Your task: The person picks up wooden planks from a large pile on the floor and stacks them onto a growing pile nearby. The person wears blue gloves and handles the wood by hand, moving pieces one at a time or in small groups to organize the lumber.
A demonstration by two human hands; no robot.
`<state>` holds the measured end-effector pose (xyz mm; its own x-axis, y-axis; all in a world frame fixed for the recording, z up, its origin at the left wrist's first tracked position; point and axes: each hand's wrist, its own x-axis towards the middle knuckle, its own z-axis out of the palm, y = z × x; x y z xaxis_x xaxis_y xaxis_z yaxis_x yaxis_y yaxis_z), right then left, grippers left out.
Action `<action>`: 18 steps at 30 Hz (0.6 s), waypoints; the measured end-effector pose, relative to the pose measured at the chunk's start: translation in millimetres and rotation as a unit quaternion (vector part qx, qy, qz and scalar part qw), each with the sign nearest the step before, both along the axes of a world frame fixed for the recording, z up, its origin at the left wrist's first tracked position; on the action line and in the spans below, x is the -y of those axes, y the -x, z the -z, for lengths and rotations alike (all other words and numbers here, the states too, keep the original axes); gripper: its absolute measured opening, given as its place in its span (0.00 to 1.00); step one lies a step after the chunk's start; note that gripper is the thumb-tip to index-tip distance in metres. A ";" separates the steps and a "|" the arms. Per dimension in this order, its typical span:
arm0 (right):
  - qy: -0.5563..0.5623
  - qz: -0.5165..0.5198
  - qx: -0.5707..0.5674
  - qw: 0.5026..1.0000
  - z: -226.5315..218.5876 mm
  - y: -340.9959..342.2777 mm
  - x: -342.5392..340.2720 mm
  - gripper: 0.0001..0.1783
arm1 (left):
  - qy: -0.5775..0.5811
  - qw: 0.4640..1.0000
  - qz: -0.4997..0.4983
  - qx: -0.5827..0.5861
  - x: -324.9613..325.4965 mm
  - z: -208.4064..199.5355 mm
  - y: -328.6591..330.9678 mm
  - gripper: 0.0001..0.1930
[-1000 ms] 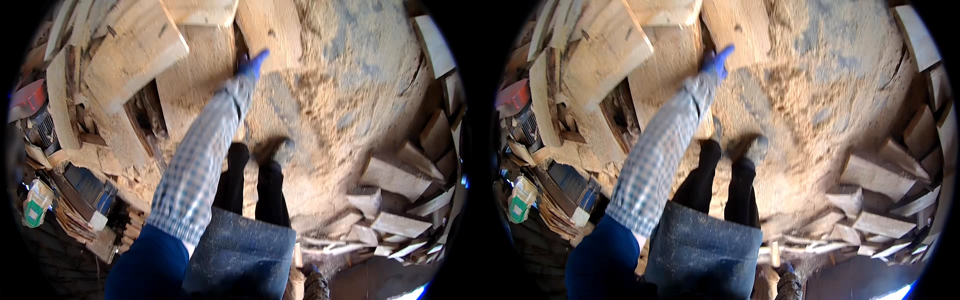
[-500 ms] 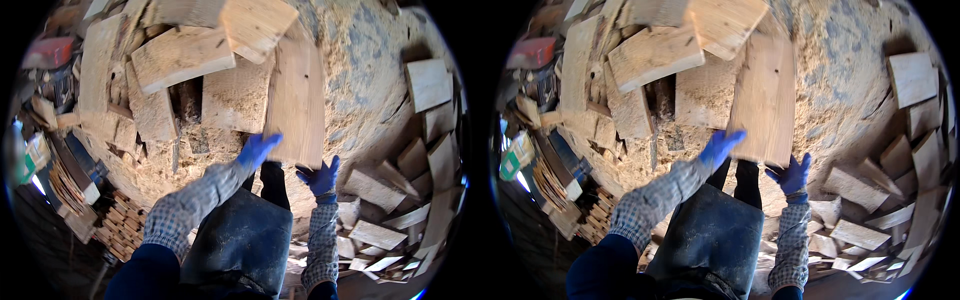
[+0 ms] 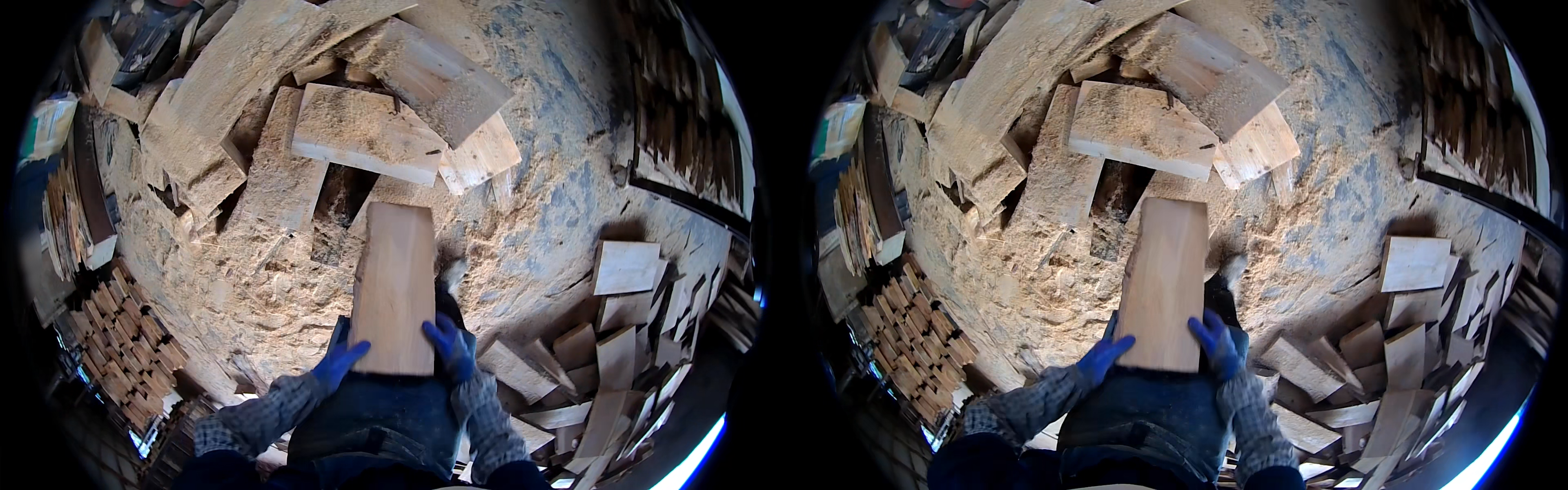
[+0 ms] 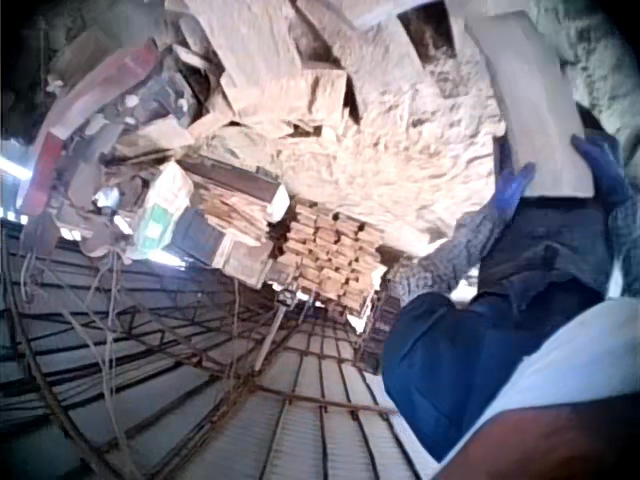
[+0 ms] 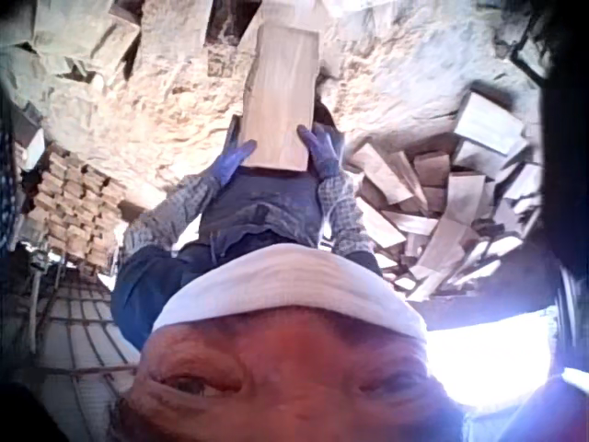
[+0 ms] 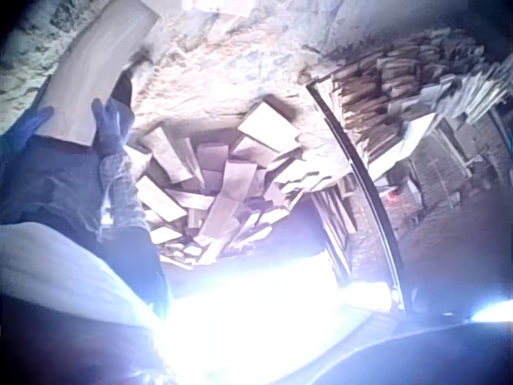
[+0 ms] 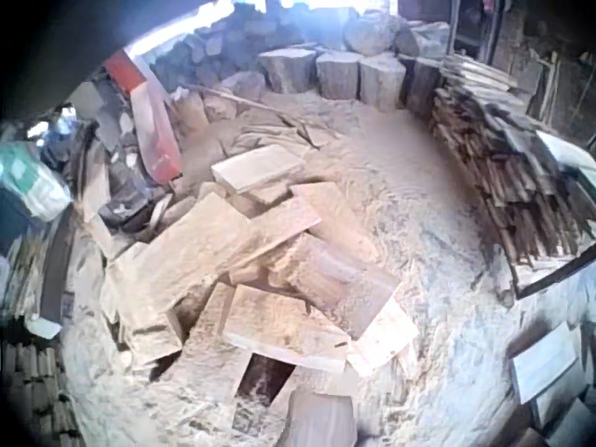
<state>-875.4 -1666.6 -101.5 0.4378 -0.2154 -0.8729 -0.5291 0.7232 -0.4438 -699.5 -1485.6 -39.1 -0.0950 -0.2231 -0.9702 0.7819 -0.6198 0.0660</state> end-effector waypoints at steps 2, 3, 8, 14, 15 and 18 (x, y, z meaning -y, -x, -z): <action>0.162 -0.132 -0.068 0.976 103.2 3.7 20.4 0.30 | -0.046 0.990 -0.131 0.015 -0.7 39.0 3.9 0.28; 0.220 -0.096 -0.076 0.968 118.4 -25.2 40.8 0.28 | -0.040 0.984 -0.160 0.073 -5.9 60.2 15.7 0.28; 0.213 -0.110 -0.096 0.966 276.4 -80.5 146.9 0.25 | -0.126 0.958 -0.254 0.030 13.0 61.1 40.6 0.30; 0.055 0.149 -0.177 0.971 352.4 -162.9 181.0 0.24 | -0.156 0.915 -0.371 0.042 52.9 74.9 70.6 0.25; 0.022 0.207 -0.192 0.959 341.9 -178.0 176.1 0.25 | -0.172 0.911 -0.374 0.030 52.3 77.8 81.1 0.25; -0.028 0.168 -0.121 0.978 333.7 -174.4 138.5 0.32 | -0.173 0.902 -0.396 0.017 62.8 75.6 93.6 0.23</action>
